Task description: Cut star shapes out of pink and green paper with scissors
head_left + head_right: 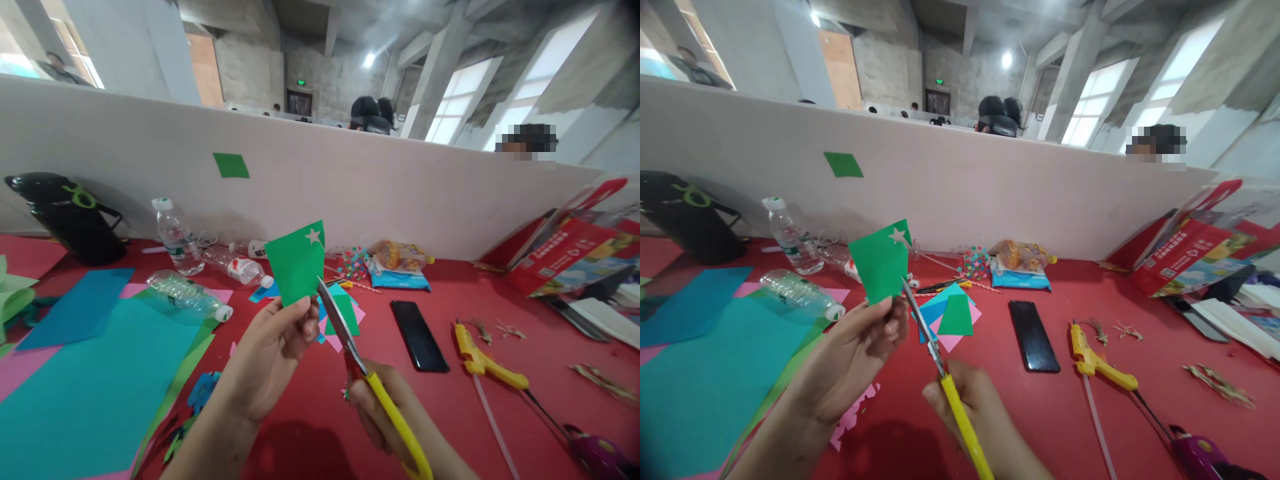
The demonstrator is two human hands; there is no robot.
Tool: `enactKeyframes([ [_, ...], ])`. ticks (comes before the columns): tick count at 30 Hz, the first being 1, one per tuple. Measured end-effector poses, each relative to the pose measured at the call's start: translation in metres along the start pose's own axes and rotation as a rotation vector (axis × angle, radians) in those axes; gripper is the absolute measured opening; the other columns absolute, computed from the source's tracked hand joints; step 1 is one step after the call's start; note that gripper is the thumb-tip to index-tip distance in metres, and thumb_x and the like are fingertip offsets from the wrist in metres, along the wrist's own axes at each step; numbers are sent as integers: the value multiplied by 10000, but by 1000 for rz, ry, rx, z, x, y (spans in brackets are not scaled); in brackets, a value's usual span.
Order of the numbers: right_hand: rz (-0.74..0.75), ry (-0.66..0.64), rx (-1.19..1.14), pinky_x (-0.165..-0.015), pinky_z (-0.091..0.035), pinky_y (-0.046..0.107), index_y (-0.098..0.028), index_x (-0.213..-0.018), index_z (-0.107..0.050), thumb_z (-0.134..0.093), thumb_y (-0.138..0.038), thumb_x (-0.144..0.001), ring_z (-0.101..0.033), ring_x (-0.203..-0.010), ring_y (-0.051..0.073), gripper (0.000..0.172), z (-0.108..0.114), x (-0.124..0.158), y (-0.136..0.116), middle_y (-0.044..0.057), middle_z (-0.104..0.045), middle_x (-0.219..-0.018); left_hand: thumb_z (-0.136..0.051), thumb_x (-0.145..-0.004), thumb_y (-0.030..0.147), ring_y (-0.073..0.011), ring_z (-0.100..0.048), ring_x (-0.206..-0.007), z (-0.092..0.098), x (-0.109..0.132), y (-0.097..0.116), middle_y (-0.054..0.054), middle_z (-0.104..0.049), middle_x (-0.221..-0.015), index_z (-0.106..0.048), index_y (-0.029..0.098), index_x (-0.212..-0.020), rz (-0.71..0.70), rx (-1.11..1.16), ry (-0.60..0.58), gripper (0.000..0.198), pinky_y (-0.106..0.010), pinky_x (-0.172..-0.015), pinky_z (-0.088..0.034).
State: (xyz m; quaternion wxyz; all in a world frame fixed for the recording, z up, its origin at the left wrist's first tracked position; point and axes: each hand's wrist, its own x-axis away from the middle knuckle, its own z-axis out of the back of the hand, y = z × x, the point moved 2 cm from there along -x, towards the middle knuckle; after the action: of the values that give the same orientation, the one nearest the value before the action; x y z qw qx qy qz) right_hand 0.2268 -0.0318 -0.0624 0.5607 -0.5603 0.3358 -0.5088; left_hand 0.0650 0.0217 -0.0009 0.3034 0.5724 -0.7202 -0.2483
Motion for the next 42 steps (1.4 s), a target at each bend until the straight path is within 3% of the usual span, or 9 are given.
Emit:
enactKeyframes([
  [6,74,-31,26,-359,-184,221,-229,-739,-433,-453,-856,-783,-285,-320,60,629,-3,0,-1,-111,-356,-400,-792,-698,164,-75,-574,-588,-6,-2,-12,-7,-664,-695,-690,129,-731,14,210,147,113,-185,-583,-525],
  [9,56,-62,45,-366,-193,219,-232,-737,-424,-433,-863,-785,-303,-338,68,634,-2,1,-3,-101,-373,-409,-802,-667,150,-86,-606,-637,-7,-4,-10,-3,-676,-707,-678,140,-714,-121,184,225,133,-175,-591,-515],
  [13,-3,-133,53,-372,-219,205,-224,-748,-425,-423,-847,-809,-299,-367,70,627,6,5,-7,-99,-380,-428,-800,-670,176,-72,-547,-575,0,-5,6,30,-648,-627,-687,164,-708,-365,-118,247,120,-156,-557,-465],
  [16,4,-189,69,-395,-233,208,-217,-767,-433,-430,-830,-825,-322,-389,72,616,15,8,-12,-91,-402,-461,-760,-741,215,-78,-506,-566,8,-4,18,45,-609,-580,-705,180,-734,-437,-440,203,66,-163,-558,-433],
  [21,71,-243,79,-410,-242,218,-221,-762,-419,-427,-841,-818,-328,-403,71,622,24,10,-19,-92,-376,-494,-733,-774,263,-106,-537,-600,9,-1,26,44,-581,-579,-706,199,-713,-445,-603,143,92,-200,-589,-447],
  [34,65,-239,138,-424,-229,228,-222,-740,-410,-419,-852,-813,-315,-423,74,634,25,10,-21,-89,-363,-488,-736,-727,301,-111,-523,-531,5,5,28,36,-614,-563,-700,210,-702,-462,-688,240,101,-205,-497,-414],
  [42,67,-242,154,-428,-209,236,-220,-731,-415,-412,-868,-797,-314,-430,77,651,25,9,-20,-87,-357,-471,-763,-709,309,-171,-633,-618,1,8,26,-17,-715,-673,-738,185,-831,-392,-559,223,175,-274,-597,-496],
])
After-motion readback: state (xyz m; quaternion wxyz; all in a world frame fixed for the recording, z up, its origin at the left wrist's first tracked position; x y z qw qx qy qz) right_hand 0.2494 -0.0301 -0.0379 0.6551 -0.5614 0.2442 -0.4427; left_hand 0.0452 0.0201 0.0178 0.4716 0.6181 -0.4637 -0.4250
